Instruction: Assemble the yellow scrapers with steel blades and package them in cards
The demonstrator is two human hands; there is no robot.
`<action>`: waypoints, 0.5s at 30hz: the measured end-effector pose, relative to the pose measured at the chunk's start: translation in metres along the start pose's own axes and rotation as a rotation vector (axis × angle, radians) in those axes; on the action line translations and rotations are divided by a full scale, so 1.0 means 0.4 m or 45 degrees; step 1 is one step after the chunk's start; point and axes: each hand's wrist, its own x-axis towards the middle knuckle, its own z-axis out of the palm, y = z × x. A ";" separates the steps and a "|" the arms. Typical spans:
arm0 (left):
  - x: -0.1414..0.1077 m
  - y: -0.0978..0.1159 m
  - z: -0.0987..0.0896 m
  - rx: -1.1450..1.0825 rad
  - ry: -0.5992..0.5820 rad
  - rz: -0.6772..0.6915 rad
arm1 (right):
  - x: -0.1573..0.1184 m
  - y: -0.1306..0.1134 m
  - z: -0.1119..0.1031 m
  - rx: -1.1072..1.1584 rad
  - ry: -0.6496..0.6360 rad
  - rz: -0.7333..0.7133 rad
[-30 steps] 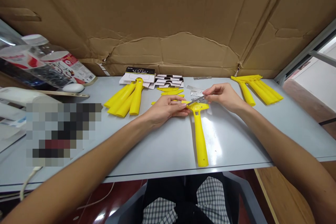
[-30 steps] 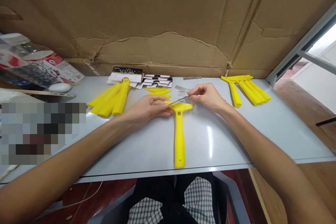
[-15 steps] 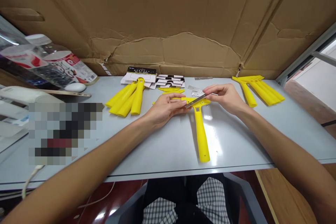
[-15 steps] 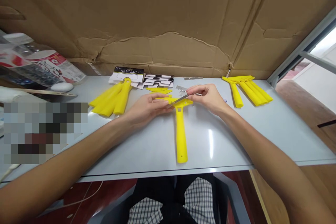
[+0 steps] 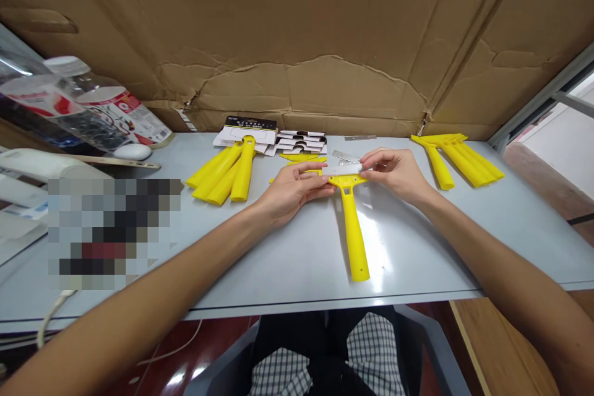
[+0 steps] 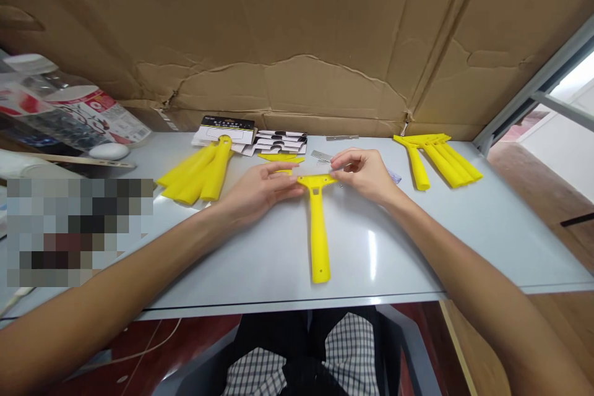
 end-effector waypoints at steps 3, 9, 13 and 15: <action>0.000 -0.005 0.000 0.025 -0.003 0.011 | -0.001 0.004 0.004 0.010 -0.044 0.007; -0.003 -0.010 0.007 0.037 0.065 0.036 | -0.007 0.011 0.011 0.040 -0.126 0.095; -0.007 -0.013 0.016 0.026 0.113 0.080 | -0.012 0.014 0.020 0.088 -0.163 0.093; -0.009 -0.015 0.019 0.028 0.123 0.096 | -0.013 0.012 0.024 0.084 -0.161 0.091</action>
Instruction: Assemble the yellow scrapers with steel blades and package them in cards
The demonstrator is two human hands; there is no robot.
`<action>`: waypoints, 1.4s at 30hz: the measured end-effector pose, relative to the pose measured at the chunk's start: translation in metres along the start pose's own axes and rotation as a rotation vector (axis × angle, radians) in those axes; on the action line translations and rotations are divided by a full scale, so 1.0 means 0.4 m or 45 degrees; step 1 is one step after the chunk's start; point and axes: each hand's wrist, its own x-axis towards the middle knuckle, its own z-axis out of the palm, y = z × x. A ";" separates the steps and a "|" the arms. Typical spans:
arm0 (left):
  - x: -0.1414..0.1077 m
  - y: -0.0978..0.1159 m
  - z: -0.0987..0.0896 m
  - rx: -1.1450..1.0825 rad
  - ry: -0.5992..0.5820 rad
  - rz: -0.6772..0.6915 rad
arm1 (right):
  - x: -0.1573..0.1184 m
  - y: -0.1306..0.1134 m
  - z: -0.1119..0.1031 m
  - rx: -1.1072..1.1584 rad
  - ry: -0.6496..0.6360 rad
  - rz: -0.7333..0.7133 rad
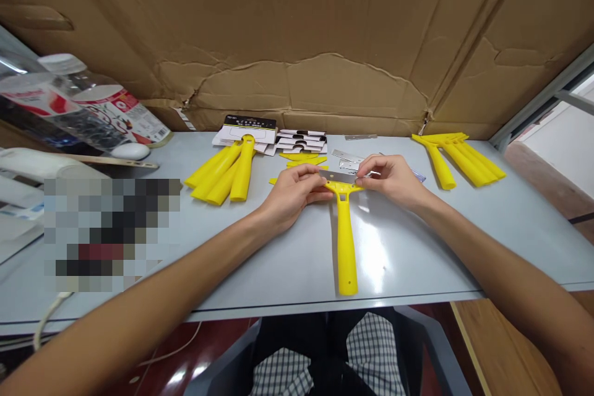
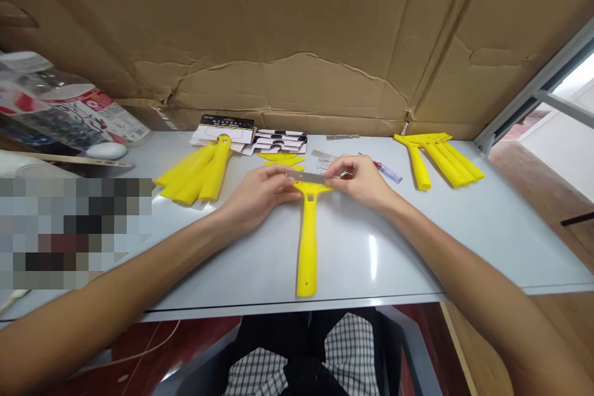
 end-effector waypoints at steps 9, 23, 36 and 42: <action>-0.005 -0.004 0.001 0.032 -0.033 0.004 | -0.005 -0.008 0.003 -0.016 -0.019 0.016; -0.008 0.004 0.005 0.051 -0.053 0.025 | -0.014 -0.031 0.012 0.032 -0.050 0.271; -0.017 0.020 0.012 0.238 -0.008 -0.012 | -0.020 -0.042 0.021 0.133 -0.056 0.317; -0.021 0.021 0.013 0.388 0.033 0.187 | -0.015 -0.035 0.012 0.352 -0.117 0.505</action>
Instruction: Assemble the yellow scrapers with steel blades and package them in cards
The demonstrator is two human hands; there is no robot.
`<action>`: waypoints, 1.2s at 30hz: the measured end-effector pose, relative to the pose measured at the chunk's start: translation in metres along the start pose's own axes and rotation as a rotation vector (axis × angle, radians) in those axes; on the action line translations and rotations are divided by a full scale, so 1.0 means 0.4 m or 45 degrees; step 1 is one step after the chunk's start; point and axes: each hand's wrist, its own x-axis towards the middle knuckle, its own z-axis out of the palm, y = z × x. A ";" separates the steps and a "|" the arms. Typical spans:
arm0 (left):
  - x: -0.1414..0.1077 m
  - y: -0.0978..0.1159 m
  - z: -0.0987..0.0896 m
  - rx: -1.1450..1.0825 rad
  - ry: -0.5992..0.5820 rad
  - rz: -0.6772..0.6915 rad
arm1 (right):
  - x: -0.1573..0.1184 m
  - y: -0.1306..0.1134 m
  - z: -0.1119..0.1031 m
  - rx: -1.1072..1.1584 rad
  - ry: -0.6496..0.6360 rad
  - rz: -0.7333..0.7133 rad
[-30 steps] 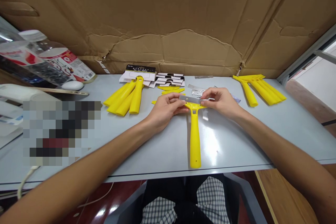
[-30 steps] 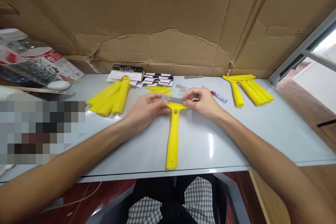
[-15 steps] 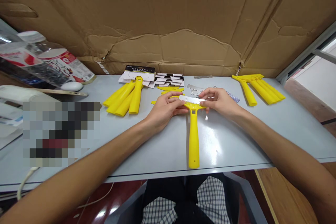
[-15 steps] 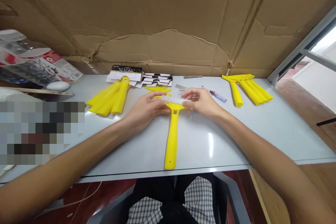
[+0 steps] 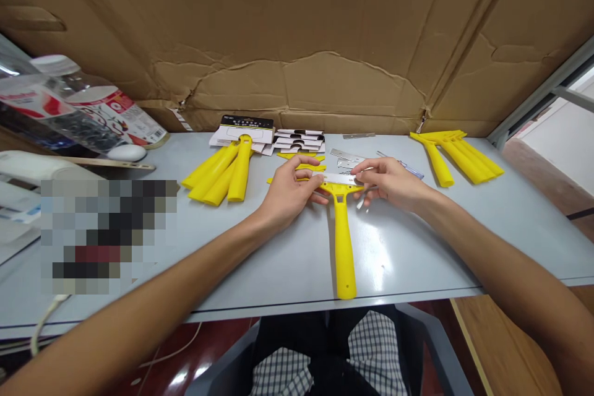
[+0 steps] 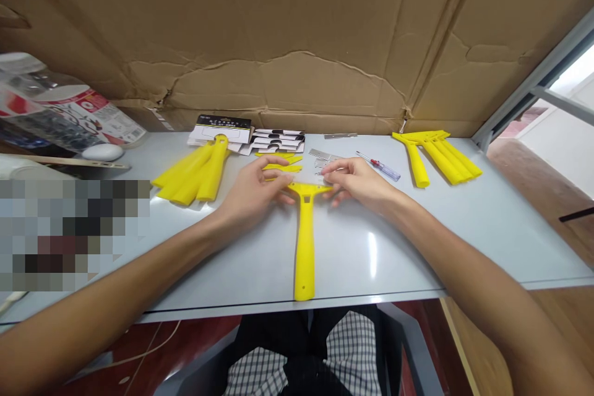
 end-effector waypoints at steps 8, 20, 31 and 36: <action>-0.002 0.003 -0.005 -0.005 -0.026 0.003 | -0.005 -0.010 0.002 0.039 0.016 0.038; 0.007 0.014 -0.018 0.122 -0.087 -0.029 | -0.001 -0.003 0.020 0.075 0.124 0.062; 0.042 -0.012 -0.052 0.231 -0.263 0.094 | 0.007 0.005 0.009 0.155 0.072 0.123; 0.042 -0.010 -0.053 0.201 -0.279 0.049 | 0.009 0.010 0.008 0.149 0.093 0.069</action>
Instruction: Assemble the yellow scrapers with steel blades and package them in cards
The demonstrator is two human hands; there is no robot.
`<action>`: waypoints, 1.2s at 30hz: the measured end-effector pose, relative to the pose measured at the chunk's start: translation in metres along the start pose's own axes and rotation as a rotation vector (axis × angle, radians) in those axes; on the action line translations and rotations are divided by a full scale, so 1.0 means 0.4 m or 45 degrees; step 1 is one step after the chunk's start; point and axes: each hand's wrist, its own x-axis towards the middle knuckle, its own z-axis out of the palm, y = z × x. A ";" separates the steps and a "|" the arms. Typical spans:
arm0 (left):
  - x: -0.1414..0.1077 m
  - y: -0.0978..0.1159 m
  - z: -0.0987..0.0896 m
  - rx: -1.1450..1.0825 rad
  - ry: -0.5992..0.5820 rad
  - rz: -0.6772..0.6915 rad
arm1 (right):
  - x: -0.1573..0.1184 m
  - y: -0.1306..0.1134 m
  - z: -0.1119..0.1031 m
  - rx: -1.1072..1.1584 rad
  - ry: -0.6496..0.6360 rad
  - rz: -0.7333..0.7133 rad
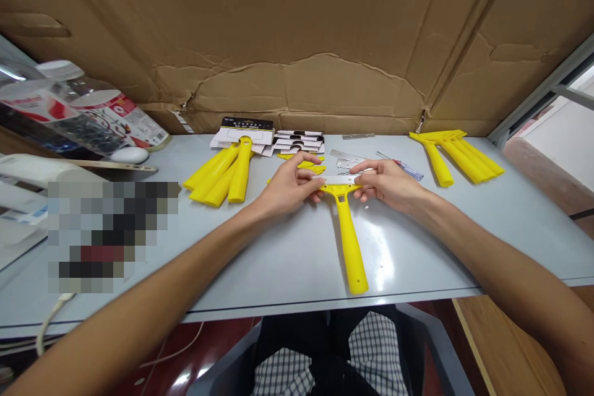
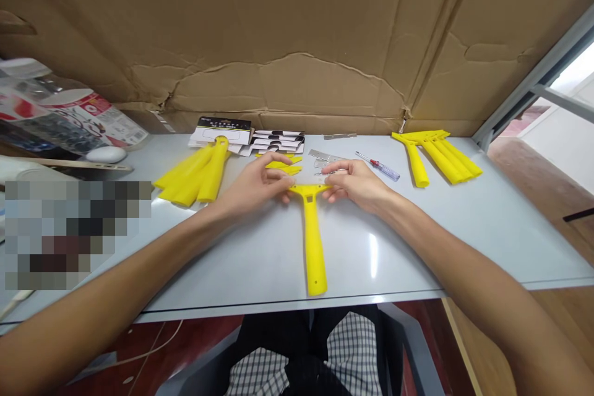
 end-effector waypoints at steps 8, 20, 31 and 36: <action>0.013 0.006 -0.007 -0.387 -0.025 -0.316 | -0.011 -0.004 0.011 0.017 0.025 -0.060; 0.030 0.022 -0.111 0.972 0.226 0.493 | 0.000 -0.021 -0.024 -0.045 0.114 -0.113; 0.031 0.012 -0.123 1.222 -0.006 0.480 | 0.002 -0.019 -0.022 -0.051 0.098 -0.083; 0.064 -0.045 -0.129 1.251 0.132 0.539 | 0.002 -0.018 -0.022 -0.049 0.093 -0.091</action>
